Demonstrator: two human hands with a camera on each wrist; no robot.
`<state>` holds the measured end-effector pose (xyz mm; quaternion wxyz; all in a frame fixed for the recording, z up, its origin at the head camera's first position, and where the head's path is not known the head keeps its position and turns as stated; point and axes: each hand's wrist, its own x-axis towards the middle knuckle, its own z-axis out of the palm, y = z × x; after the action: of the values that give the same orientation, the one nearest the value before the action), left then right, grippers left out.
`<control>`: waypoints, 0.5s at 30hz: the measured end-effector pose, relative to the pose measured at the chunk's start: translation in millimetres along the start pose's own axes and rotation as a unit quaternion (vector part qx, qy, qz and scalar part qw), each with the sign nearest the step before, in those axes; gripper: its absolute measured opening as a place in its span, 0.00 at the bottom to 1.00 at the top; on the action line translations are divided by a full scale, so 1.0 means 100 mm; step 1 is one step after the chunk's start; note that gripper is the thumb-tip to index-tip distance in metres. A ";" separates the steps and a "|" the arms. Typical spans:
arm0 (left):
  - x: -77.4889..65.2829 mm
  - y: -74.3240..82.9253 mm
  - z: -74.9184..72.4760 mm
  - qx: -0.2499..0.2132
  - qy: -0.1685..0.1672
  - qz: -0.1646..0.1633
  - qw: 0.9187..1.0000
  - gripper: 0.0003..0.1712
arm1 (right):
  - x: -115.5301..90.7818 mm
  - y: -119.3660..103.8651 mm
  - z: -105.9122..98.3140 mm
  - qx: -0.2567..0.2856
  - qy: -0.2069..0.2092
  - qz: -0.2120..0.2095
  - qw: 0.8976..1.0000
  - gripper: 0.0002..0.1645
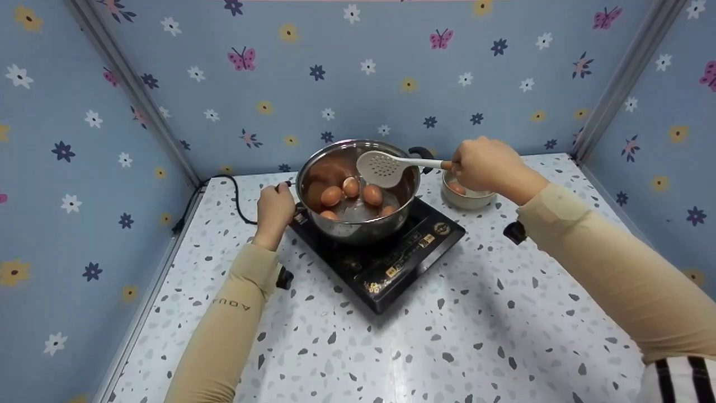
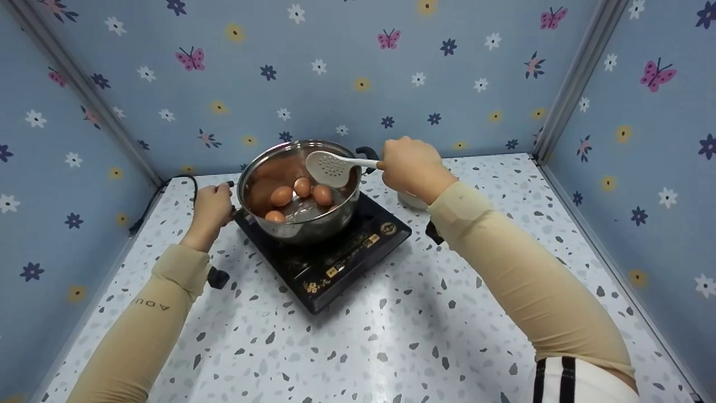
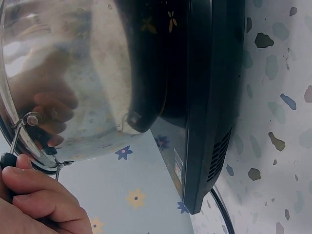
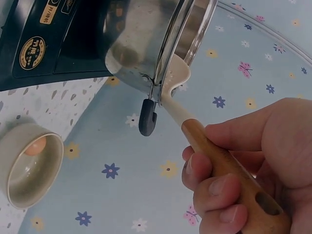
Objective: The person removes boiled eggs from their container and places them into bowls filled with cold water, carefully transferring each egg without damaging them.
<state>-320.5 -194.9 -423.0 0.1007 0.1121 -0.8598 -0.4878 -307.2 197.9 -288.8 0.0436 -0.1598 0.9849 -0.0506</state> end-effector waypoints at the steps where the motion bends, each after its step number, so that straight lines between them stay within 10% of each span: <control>1: 0.00 0.00 0.00 0.000 0.001 0.001 1.000 0.23 | 0.01 -0.01 -0.01 -0.001 -0.006 0.002 1.000 0.17; 15: -0.01 0.02 0.00 0.016 0.013 -0.008 1.000 0.26 | 0.10 -0.01 -0.21 -0.011 -0.070 -0.008 0.997 0.16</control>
<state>-320.2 -193.7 -421.5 0.1057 0.1271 -0.8653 -0.4731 -318.6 195.4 -268.4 0.1101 -0.1715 0.9786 -0.0285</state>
